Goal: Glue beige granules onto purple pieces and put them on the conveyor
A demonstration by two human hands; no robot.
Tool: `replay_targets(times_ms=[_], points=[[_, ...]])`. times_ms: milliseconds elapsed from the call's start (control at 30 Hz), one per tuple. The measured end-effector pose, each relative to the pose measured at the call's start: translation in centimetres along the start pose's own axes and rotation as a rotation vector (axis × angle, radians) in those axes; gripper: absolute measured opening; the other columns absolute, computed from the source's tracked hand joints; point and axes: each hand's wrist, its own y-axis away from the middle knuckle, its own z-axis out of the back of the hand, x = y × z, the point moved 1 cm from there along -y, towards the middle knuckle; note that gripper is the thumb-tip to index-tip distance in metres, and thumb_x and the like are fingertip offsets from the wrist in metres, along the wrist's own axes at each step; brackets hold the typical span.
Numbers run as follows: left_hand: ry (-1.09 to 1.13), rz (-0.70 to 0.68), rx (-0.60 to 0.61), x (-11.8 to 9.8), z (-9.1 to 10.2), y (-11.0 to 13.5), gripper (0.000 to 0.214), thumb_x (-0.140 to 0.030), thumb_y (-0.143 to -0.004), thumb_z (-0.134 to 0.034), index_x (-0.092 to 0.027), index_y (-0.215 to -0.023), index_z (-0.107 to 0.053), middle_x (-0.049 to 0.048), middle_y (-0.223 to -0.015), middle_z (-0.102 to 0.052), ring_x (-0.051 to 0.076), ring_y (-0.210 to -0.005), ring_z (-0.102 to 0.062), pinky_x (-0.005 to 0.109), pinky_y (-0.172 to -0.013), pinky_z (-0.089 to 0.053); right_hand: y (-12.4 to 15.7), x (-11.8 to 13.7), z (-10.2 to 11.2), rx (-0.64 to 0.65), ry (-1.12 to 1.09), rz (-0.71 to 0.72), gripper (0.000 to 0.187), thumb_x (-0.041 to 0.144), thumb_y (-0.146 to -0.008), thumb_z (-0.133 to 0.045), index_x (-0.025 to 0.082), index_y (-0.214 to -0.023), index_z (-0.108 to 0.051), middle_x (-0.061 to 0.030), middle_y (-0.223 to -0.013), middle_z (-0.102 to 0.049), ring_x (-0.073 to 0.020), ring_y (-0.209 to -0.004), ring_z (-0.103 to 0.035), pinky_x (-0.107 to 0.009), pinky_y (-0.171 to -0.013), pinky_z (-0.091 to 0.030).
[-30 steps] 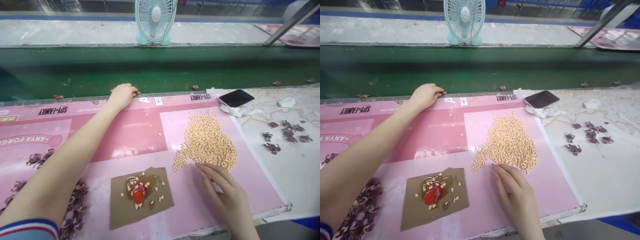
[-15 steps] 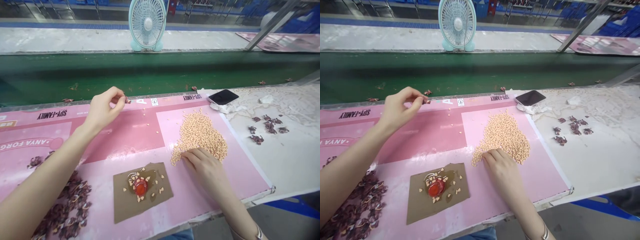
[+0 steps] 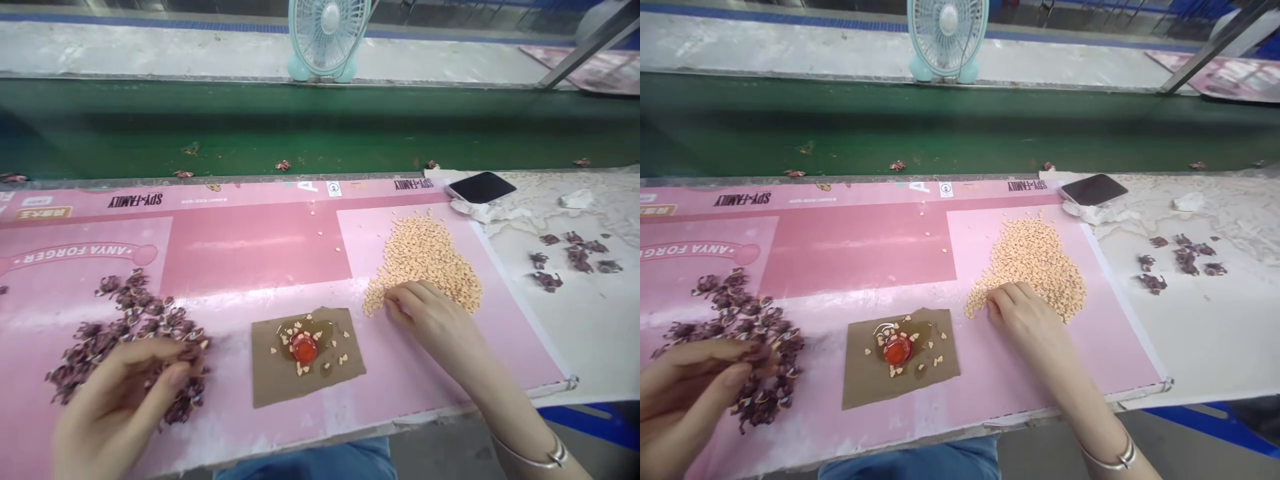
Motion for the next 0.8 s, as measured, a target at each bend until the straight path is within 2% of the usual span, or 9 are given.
replay_targets(times_ms=[133,267,367,567,700,800], points=[[0.187,0.233,0.008,0.3,-2.1,3.3,0.036,-0.048,-0.084,-0.082,-0.023,-0.109,-0.079,-0.0006,-0.077,-0.075,0.014,-0.064,-0.071,0.022,-0.068,-0.062,0.5,-0.1,-0.3,0.009,-0.039,0.031,0.024,0.019,-0.103,-0.044,0.021,-0.084,-0.06,-0.0039,-0.077,-0.068,-0.0196,-0.071,-0.064,-0.032,-0.063,-0.045],[0.423,0.359,0.074,-0.1,-3.6,4.6,0.037,-0.058,-0.077,-0.086,-0.023,-0.087,-0.081,-0.0016,-0.07,-0.074,0.011,-0.06,-0.068,0.019,-0.067,-0.06,1.3,0.0,-0.8,-0.006,-0.094,-0.01,0.025,0.024,-0.104,-0.043,0.022,-0.084,-0.058,-0.0038,-0.079,-0.068,-0.0197,-0.073,-0.065,-0.034,-0.066,-0.048],[0.488,0.451,0.106,-0.7,-4.2,4.9,0.04,-0.059,-0.069,-0.091,-0.023,-0.081,-0.077,-0.0031,-0.064,-0.073,0.011,-0.057,-0.069,0.018,-0.064,-0.06,1.4,0.2,-0.8,-0.046,-0.097,-0.005,0.022,0.023,-0.104,-0.046,0.021,-0.087,-0.06,-0.0034,-0.081,-0.069,-0.0184,-0.074,-0.065,-0.033,-0.068,-0.05],[0.407,0.478,0.106,-0.7,-4.1,4.8,0.046,-0.062,-0.066,-0.092,-0.021,-0.079,-0.073,-0.0027,-0.062,-0.072,0.013,-0.056,-0.07,0.02,-0.061,-0.062,1.4,0.4,-1.1,-0.102,-0.044,-0.007,0.013,0.02,-0.104,-0.054,0.019,-0.096,-0.064,-0.0065,-0.088,-0.072,-0.0204,-0.08,-0.066,-0.034,-0.072,-0.053],[0.368,0.459,0.116,-0.1,-4.1,4.9,0.045,-0.061,-0.07,-0.089,-0.021,-0.081,-0.071,-0.0006,-0.064,-0.074,0.017,-0.058,-0.072,0.023,-0.063,-0.063,1.9,0.5,-1.2,-0.143,-0.044,-0.005,0.012,0.02,-0.103,-0.056,0.018,-0.1,-0.067,-0.007,-0.089,-0.073,-0.0212,-0.082,-0.066,-0.035,-0.076,-0.054],[0.356,0.451,0.118,0.1,-4.1,5.0,0.038,-0.054,-0.074,-0.088,-0.022,-0.082,-0.069,-0.0017,-0.065,-0.075,0.016,-0.06,-0.073,0.022,-0.064,-0.063,2.4,0.6,-1.0,-0.177,-0.117,-0.053,0.01,0.021,-0.102,-0.059,0.018,-0.101,-0.069,-0.0067,-0.091,-0.074,-0.0197,-0.081,-0.067,-0.033,-0.075,-0.055]])
